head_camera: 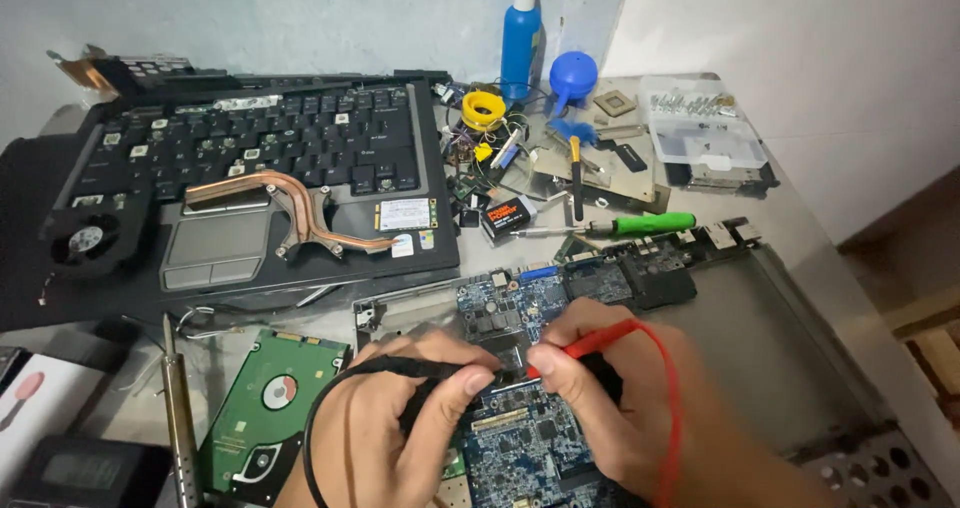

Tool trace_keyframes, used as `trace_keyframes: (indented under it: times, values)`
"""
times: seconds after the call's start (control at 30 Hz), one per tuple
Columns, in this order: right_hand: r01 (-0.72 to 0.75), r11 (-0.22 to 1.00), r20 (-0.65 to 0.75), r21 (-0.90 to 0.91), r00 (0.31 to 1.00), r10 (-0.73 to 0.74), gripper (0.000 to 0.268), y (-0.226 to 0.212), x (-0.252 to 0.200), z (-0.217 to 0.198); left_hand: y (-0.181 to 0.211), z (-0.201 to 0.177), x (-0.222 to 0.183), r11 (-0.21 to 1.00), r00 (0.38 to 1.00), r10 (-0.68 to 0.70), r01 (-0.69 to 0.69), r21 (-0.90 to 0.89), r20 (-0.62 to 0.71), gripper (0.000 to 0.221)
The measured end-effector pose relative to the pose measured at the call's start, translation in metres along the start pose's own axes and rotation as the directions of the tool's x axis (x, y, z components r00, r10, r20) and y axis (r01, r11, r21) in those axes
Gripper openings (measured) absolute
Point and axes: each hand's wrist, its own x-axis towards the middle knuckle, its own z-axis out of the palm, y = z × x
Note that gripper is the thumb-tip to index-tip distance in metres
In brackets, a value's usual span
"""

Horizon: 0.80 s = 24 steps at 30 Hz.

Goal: Using a multimeter to test components on a laptop motherboard during a repair

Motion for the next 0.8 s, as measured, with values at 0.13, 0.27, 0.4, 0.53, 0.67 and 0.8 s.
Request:
trace_keyframes:
  times: [0.13,0.27,0.4,0.53,0.67,0.8]
  values:
    - [0.187,0.982,-0.029,0.001,0.982,-0.187,0.039,0.003,0.002,-0.001,0.001,0.003,-0.005,0.996,0.993,0.084,-0.081,0.037,-0.081,0.027]
    - [0.194,0.981,-0.037,-0.002,0.980,-0.194,0.028,0.003,-0.001,0.001,-0.002,0.002,-0.001,1.000,1.000,-0.012,0.012,-0.008,-0.025,0.027]
    - [0.160,0.981,-0.003,-0.106,0.987,-0.162,0.024,0.005,0.001,-0.001,0.004,0.016,-0.011,0.974,0.952,0.172,-0.125,0.189,-0.252,0.019]
    - [0.247,0.967,-0.018,-0.068,0.968,-0.248,0.025,0.005,0.001,-0.001,-0.009,-0.002,0.003,1.000,0.998,-0.008,0.009,-0.015,0.062,0.027]
    - [0.206,0.978,-0.030,0.012,0.978,-0.205,0.031,0.004,0.001,-0.002,-0.010,-0.001,0.002,1.000,1.000,-0.006,0.006,-0.003,0.027,0.027]
    - [-0.096,0.995,0.057,-0.012,0.994,0.096,0.028,-0.011,0.003,-0.005,-0.015,0.002,-0.002,0.972,0.972,0.233,-0.233,0.017,-0.011,0.025]
